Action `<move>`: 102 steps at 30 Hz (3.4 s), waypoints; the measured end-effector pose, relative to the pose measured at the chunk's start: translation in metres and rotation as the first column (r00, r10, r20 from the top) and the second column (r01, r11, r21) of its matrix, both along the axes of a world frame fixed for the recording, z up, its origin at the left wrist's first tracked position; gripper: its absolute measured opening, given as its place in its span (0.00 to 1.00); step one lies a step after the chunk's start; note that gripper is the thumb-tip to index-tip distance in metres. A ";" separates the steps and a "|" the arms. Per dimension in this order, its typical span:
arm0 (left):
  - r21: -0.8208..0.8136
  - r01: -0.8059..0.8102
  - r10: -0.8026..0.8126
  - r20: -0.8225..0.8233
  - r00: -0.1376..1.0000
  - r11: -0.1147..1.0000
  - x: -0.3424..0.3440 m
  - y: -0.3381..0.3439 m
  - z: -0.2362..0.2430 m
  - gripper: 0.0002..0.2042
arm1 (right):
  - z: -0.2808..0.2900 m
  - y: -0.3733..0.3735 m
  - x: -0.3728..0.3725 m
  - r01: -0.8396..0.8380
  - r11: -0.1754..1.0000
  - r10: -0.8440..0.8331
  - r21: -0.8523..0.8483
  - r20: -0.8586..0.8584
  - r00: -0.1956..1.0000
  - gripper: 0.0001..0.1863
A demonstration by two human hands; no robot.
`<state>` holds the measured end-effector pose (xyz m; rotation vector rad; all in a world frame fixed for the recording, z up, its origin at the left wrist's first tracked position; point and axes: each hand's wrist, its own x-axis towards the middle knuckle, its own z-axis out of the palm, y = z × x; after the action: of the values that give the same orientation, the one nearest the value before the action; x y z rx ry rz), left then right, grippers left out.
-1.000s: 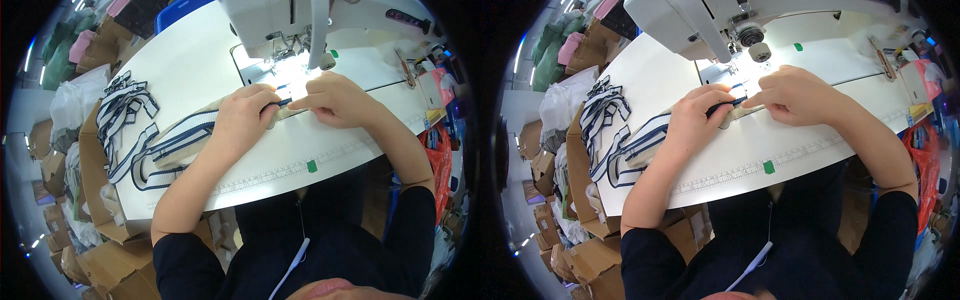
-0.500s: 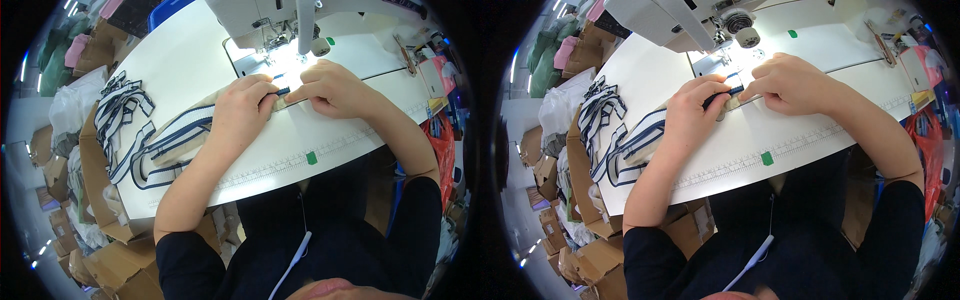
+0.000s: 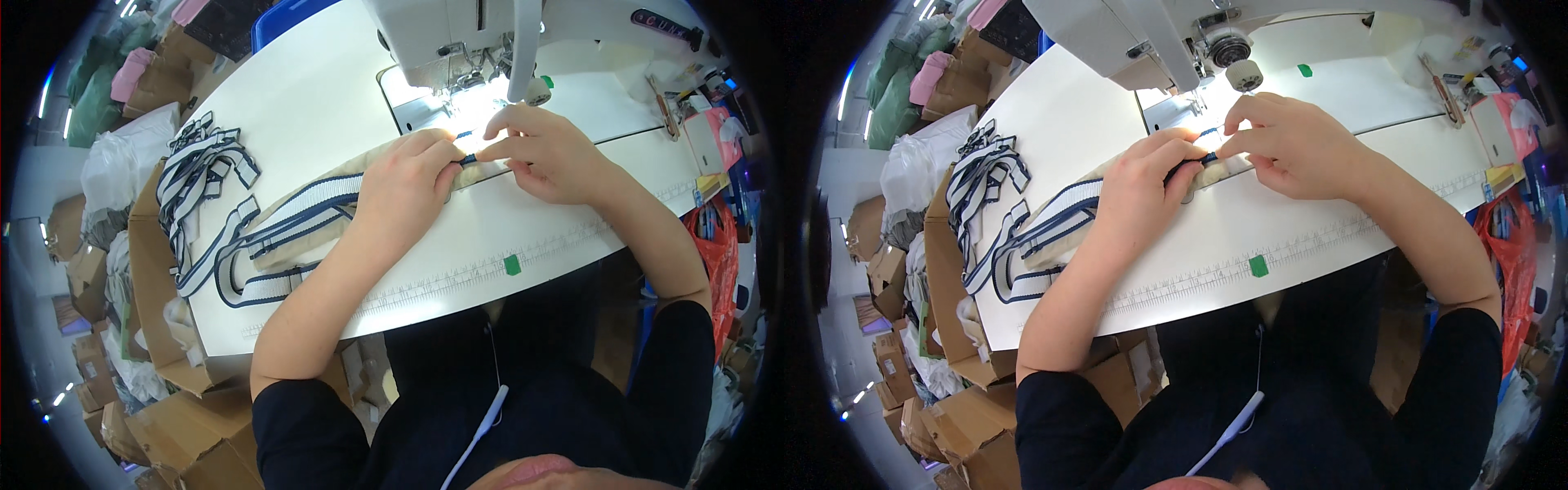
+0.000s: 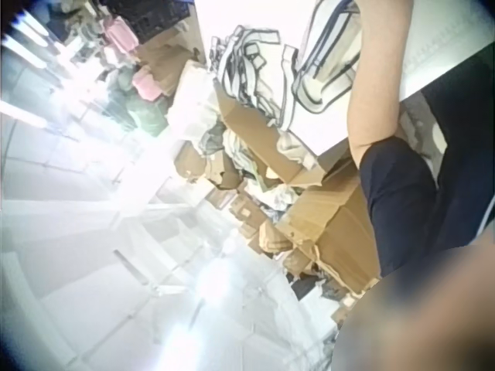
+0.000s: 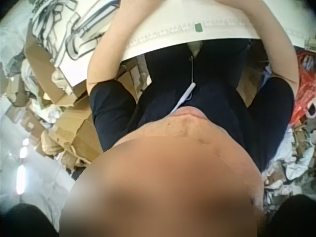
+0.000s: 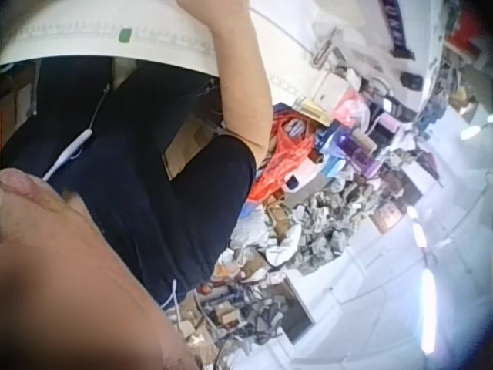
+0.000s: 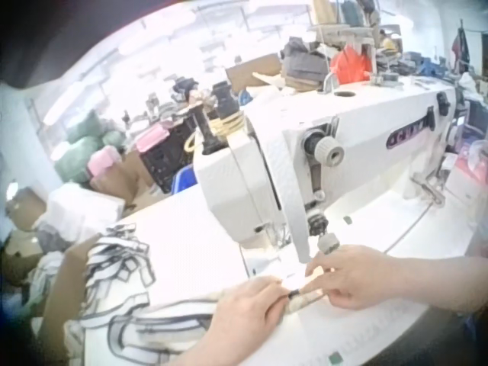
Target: Sewing and assembling various fabric components and straps using an industrial sewing machine.
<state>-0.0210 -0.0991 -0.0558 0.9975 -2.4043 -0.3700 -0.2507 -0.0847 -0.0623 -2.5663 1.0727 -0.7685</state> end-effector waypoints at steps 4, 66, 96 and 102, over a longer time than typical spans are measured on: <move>-0.018 0.009 -0.009 -0.038 0.999 1.000 0.000 0.000 -0.001 0.06 | 0.000 -0.003 0.001 -0.028 0.998 0.024 -0.063 -0.073 0.997 0.17; 0.017 -0.004 0.005 -0.038 0.999 1.000 0.001 -0.035 -0.009 0.05 | -0.016 -0.009 0.005 0.135 0.975 -0.158 -0.174 -0.128 0.979 0.22; -0.026 -0.038 0.037 -0.020 0.999 0.999 -0.001 -0.057 -0.012 0.06 | -0.023 -0.020 0.003 0.231 0.951 -0.249 -0.207 -0.061 0.967 0.17; -0.045 -0.055 0.055 -0.016 0.998 0.997 0.001 -0.059 -0.014 0.07 | -0.024 -0.023 0.003 0.239 0.953 -0.251 -0.187 -0.042 0.967 0.14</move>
<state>-0.0205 -0.1578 -0.0696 1.0349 -2.3564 -0.3008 -0.2479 -0.1072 -0.0861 -2.6537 1.4244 -0.8827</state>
